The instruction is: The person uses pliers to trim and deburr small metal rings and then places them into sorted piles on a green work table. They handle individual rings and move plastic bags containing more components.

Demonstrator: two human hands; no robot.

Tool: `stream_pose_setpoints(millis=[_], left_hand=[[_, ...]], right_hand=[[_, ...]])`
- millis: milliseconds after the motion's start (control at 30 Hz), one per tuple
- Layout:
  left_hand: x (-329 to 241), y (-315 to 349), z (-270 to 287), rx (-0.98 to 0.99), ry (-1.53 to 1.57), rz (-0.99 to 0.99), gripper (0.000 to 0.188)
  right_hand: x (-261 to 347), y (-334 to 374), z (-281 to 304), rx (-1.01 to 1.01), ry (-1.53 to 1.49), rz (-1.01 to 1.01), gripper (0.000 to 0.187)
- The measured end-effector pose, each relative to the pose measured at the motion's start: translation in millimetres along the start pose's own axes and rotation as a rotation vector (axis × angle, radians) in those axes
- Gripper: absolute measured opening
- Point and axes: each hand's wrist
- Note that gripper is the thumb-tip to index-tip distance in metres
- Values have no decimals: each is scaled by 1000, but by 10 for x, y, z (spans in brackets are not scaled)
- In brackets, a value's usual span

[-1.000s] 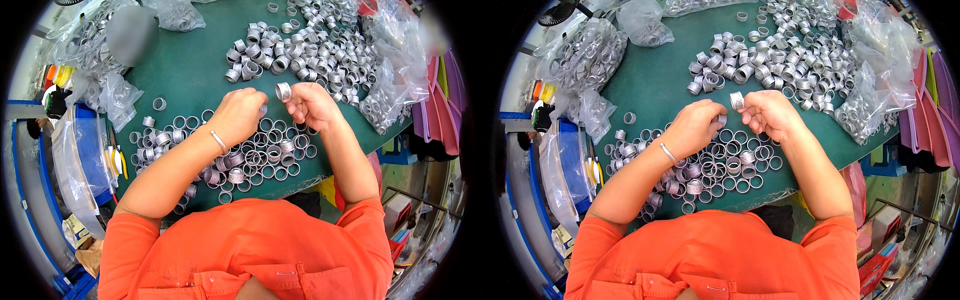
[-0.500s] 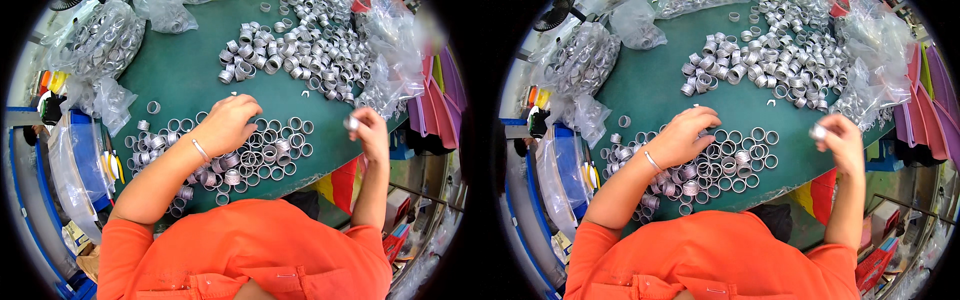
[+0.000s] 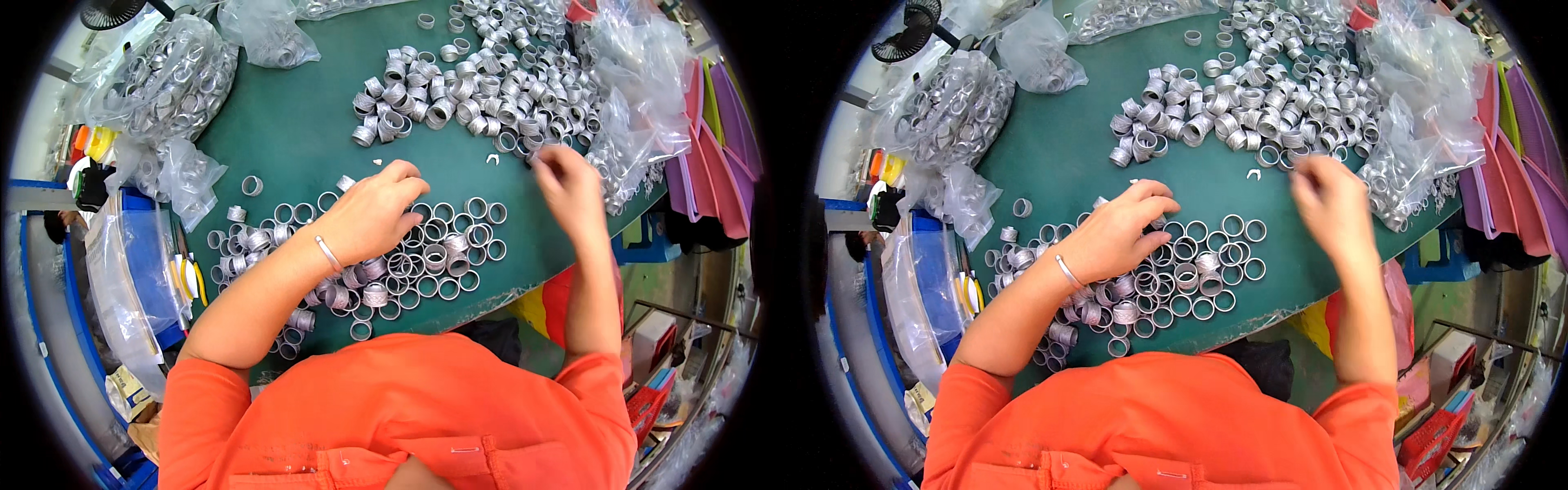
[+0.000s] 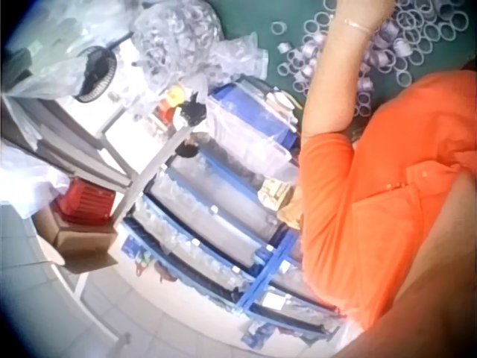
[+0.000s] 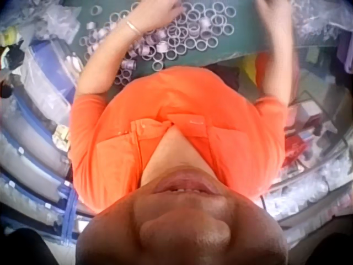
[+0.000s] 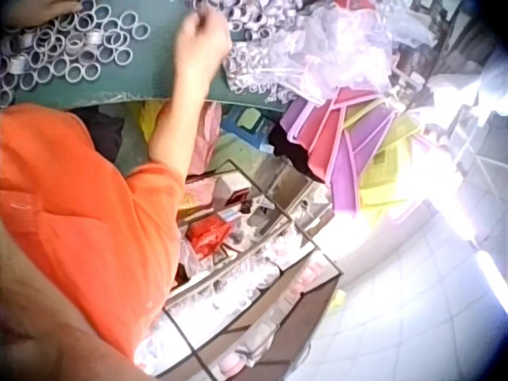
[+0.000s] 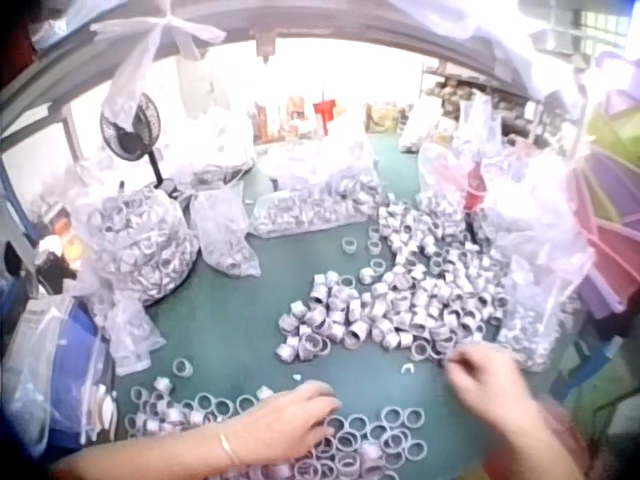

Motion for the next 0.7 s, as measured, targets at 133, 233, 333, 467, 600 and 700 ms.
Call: stream_pose_setpoints(millis=[133,233,333,467,600,700], left_hand=[[-24,66,37,-13,-19,40,35],[-17,116,83,-45,-13,38,36],[59,172,81,-159,-88,24,34],[163,149,108,-230,-256,275,34],[196,156,101,-188,-55,229,23],[208,200,50,-155,-49,156,14]], right_hand=[[358,-559,-602,1,176,219,25],[321,-744,-821,26,275,198,23],[286,-748,-817,25,174,200,24],[327,-675,-791,2,83,139,21],[450,-704,-856,32,264,107,20],[391,-756,-867,92,200,91,19]])
Point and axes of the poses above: each hand's wrist, its own y-axis away from the middle knuckle, its own z-axis out of the back of the hand, x = y × z, and after that the axes turned 5 degrees about x, right-handed
